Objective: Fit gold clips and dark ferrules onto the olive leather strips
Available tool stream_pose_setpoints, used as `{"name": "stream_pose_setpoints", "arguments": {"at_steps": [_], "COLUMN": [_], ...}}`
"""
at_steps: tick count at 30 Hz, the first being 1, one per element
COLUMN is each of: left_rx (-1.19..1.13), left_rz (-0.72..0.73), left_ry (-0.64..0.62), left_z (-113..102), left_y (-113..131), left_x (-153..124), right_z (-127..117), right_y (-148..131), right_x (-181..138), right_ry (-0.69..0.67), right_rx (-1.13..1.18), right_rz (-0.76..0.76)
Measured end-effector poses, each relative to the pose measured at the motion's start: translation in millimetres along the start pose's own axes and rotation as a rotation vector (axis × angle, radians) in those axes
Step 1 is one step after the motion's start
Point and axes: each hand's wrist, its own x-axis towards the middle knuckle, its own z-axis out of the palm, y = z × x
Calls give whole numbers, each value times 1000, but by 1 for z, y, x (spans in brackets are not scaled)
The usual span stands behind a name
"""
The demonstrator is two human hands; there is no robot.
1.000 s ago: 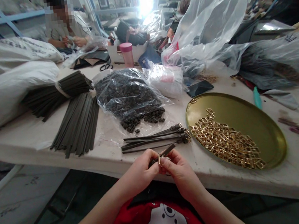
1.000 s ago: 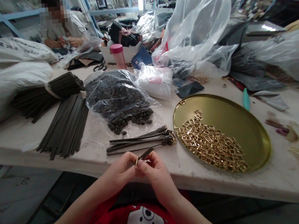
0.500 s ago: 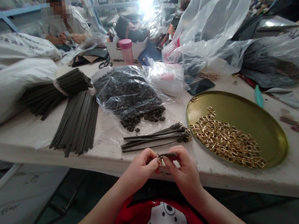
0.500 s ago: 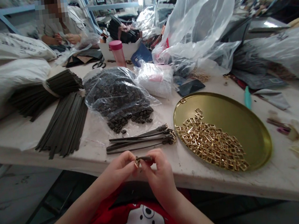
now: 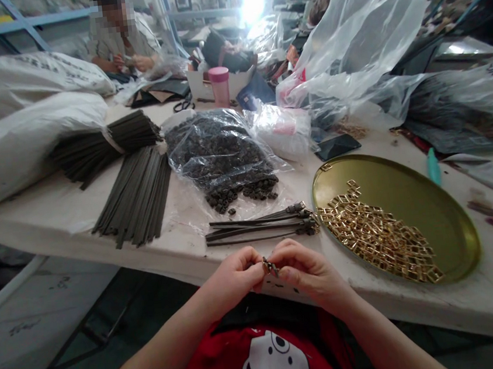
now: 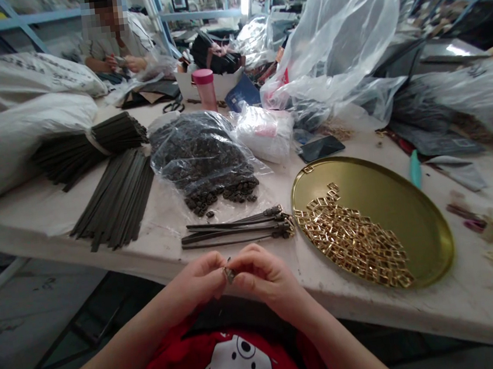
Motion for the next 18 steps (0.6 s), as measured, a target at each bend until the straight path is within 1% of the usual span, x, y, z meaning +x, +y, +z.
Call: {"name": "stream_pose_setpoints", "arguments": {"at_steps": [3,7,10,15,18], "left_rx": [13,101,154,197,213], "left_rz": [20,57,71,80,97], "left_ry": [11,48,58,45,44], "left_z": [3,4,5,5,5], "left_y": [-5,-10,-9,-8,-10], "left_x": [1,3,4,7,10], "right_z": [-3,-7,-9,-9,-9], "right_y": [1,3,6,7,6], "right_x": [1,1,1,1,2], "right_ry": [-36,-74,-62,-30,13], "right_rx": [24,65,77,179,179], "right_rz": [31,85,152,332,363]}}
